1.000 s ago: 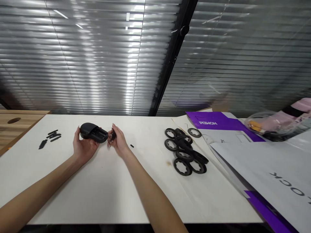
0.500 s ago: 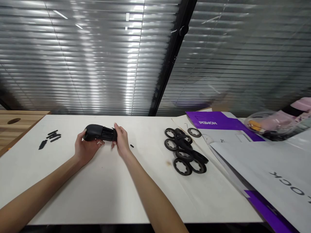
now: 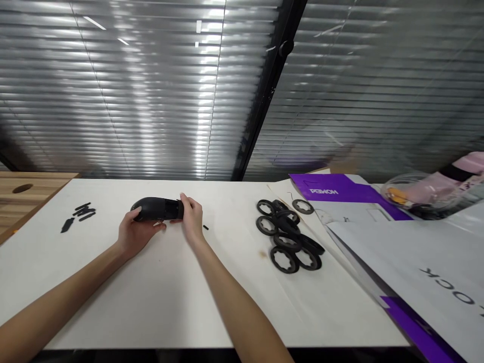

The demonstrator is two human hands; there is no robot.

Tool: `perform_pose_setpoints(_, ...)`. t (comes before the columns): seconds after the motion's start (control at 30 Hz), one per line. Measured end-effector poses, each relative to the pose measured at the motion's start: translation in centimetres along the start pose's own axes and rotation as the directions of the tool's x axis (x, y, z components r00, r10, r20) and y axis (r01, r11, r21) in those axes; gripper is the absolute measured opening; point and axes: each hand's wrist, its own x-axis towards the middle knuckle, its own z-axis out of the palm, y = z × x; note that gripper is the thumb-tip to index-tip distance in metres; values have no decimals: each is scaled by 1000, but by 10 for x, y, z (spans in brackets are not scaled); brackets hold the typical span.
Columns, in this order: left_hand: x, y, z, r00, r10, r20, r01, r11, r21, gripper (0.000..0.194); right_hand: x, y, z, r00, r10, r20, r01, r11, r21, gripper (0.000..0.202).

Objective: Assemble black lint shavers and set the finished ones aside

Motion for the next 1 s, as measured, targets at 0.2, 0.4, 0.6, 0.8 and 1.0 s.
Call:
perform_pose_setpoints(0.2,0,-3,-1,1000,22,-21,-22,1000,1,28,2,5,-3,993,-102,-58,96,990,-100,43)
perform_pose_setpoints(0.4,-4,-3,4,998,19,63,-23,998,66,30,4,8,-6,981,-190,-25,180,957,-228,35)
perform_pose_setpoints(0.6,-5,-4,4,995,-31,99,16,989,150,28,0,5,-3,986,-153,65,161,977,-139,30)
perform_pose_setpoints(0.8,-2,-4,2,999,-15,37,11,996,91,30,2,2,-5,985,-142,97,158,969,-191,29)
perform_pose_setpoints(1.0,-4,-3,1,999,-17,42,11,990,138,31,1,3,-7,977,-122,177,169,945,-280,44)
